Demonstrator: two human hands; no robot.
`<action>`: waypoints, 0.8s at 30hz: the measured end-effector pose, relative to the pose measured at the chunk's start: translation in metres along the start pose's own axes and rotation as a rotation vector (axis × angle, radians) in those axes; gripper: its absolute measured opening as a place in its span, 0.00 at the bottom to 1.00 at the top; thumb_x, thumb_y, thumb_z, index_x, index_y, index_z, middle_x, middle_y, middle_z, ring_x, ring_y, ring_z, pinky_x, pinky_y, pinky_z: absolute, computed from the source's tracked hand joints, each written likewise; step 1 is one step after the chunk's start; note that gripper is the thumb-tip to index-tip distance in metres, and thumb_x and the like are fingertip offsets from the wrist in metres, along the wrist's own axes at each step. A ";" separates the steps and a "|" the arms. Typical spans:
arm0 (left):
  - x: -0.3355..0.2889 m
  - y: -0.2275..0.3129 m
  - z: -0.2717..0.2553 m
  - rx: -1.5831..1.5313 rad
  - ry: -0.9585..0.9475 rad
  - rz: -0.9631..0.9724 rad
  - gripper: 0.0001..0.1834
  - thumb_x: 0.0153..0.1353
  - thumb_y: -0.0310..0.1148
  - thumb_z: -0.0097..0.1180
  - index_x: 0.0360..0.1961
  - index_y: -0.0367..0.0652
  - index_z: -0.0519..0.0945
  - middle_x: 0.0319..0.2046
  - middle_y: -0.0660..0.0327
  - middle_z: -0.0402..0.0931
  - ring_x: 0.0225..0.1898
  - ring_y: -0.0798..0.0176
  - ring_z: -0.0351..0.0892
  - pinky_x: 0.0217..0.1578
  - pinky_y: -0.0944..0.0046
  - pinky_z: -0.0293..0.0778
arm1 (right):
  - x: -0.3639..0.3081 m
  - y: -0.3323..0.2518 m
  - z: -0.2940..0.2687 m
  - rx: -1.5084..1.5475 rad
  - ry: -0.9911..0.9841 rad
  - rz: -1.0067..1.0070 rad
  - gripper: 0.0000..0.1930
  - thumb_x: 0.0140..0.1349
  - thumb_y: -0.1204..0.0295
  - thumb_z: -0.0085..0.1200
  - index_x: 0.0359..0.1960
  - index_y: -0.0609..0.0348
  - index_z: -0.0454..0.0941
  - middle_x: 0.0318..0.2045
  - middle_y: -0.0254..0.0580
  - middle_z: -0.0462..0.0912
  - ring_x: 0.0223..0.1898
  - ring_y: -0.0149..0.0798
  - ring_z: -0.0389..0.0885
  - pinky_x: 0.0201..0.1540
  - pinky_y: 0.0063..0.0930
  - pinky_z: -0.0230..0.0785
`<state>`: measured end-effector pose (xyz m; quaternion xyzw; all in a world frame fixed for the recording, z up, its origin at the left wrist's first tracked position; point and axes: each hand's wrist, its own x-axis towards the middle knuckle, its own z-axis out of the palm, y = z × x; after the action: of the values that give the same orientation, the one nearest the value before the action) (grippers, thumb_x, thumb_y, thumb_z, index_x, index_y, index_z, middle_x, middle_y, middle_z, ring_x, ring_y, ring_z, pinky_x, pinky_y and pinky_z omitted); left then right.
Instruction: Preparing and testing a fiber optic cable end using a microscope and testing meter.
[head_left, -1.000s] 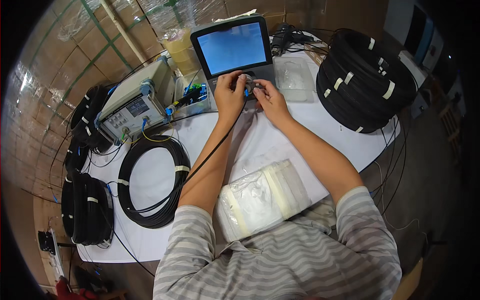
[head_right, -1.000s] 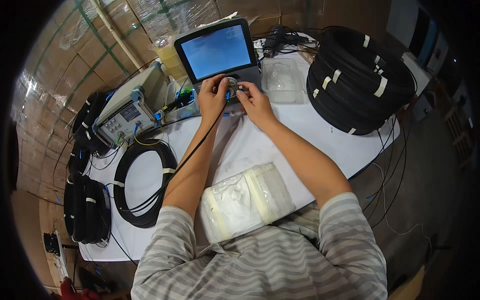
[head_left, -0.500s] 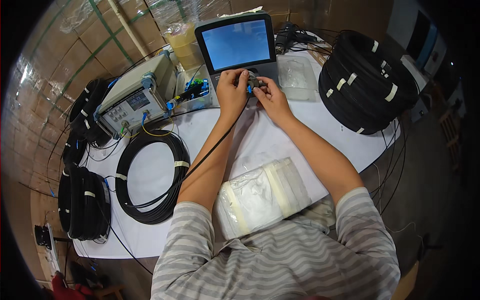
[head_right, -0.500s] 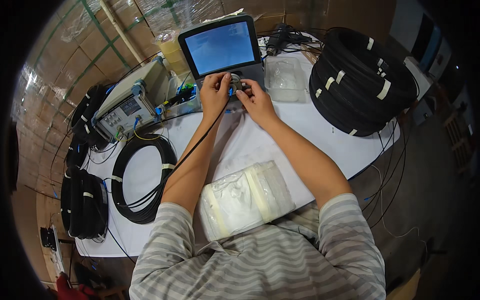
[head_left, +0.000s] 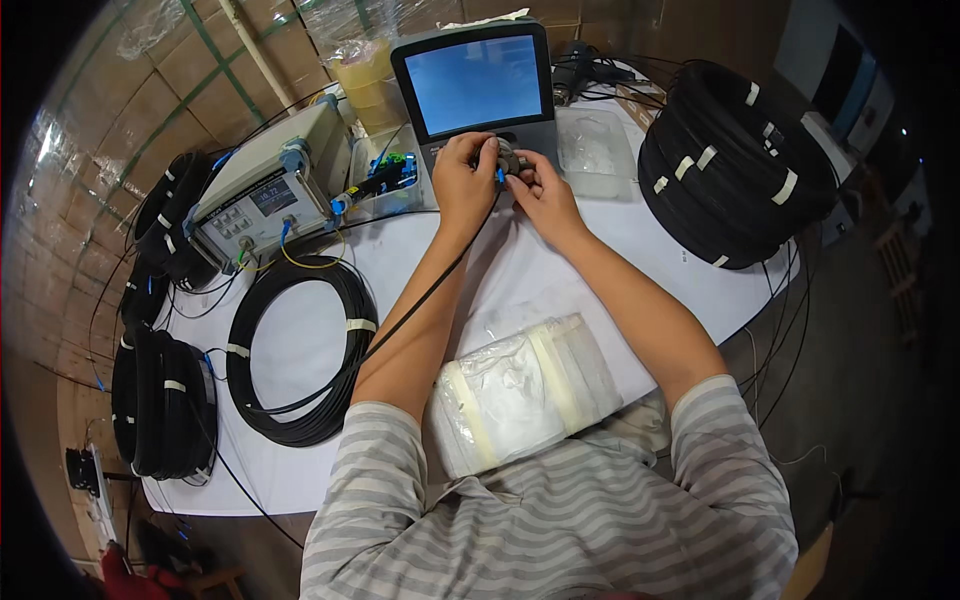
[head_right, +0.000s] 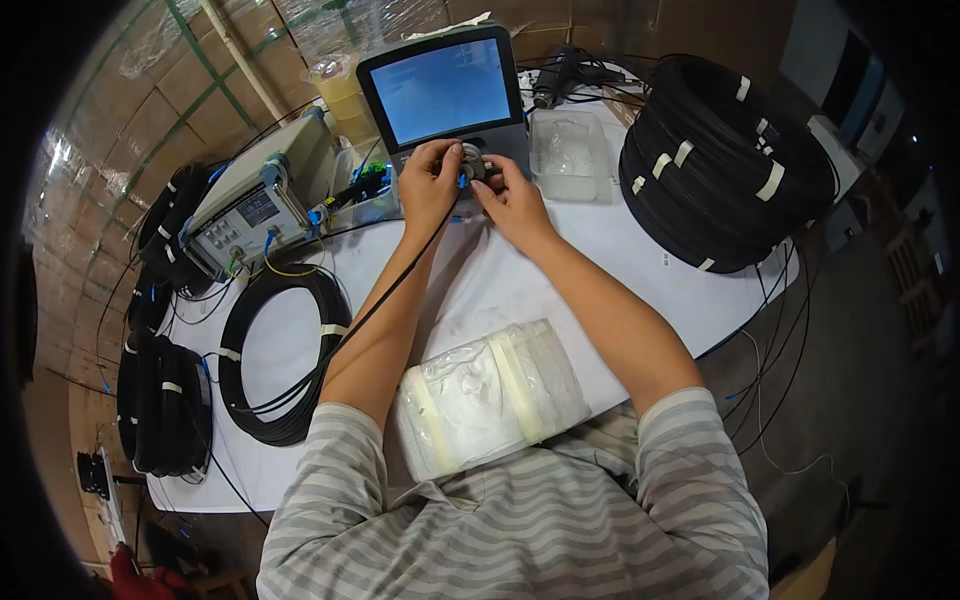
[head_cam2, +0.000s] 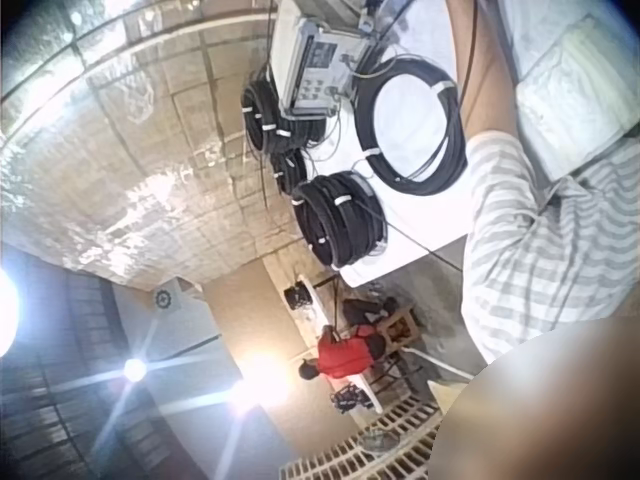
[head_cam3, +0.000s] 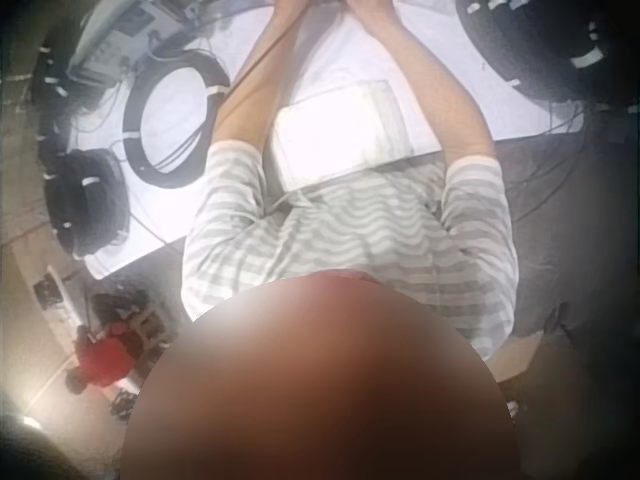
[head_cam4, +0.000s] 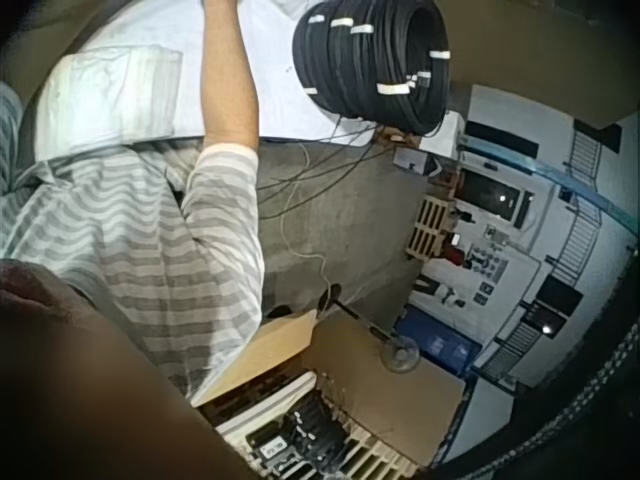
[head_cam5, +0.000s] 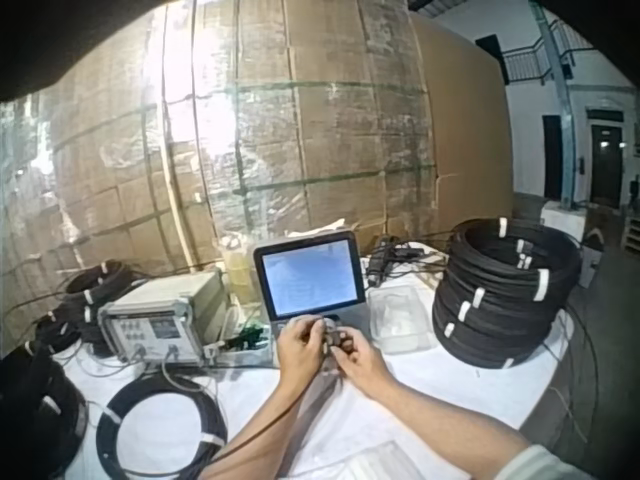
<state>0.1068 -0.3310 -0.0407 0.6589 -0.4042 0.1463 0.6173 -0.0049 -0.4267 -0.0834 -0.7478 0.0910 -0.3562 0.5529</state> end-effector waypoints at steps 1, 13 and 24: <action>-0.001 -0.002 0.001 0.001 0.002 0.000 0.11 0.64 0.37 0.65 0.40 0.40 0.87 0.37 0.56 0.82 0.40 0.55 0.80 0.42 0.58 0.74 | 0.000 -0.001 0.001 0.000 -0.002 -0.001 0.22 0.72 0.73 0.56 0.66 0.57 0.67 0.39 0.32 0.77 0.35 0.21 0.76 0.37 0.16 0.69; -0.001 0.002 -0.002 -0.102 -0.027 -0.085 0.11 0.66 0.35 0.63 0.42 0.37 0.85 0.37 0.57 0.82 0.38 0.60 0.81 0.40 0.63 0.75 | -0.001 -0.003 0.001 -0.044 -0.011 0.007 0.24 0.71 0.77 0.55 0.67 0.58 0.65 0.39 0.35 0.77 0.38 0.23 0.80 0.41 0.18 0.73; 0.003 0.001 -0.001 -0.061 -0.028 -0.050 0.12 0.66 0.35 0.66 0.42 0.36 0.84 0.37 0.61 0.83 0.37 0.69 0.82 0.39 0.68 0.76 | 0.002 0.011 0.004 0.012 0.043 -0.083 0.25 0.66 0.72 0.62 0.64 0.57 0.69 0.36 0.39 0.84 0.28 0.25 0.80 0.34 0.22 0.74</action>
<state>0.1085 -0.3312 -0.0373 0.6517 -0.4006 0.1090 0.6347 0.0019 -0.4290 -0.0924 -0.7398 0.0698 -0.3952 0.5401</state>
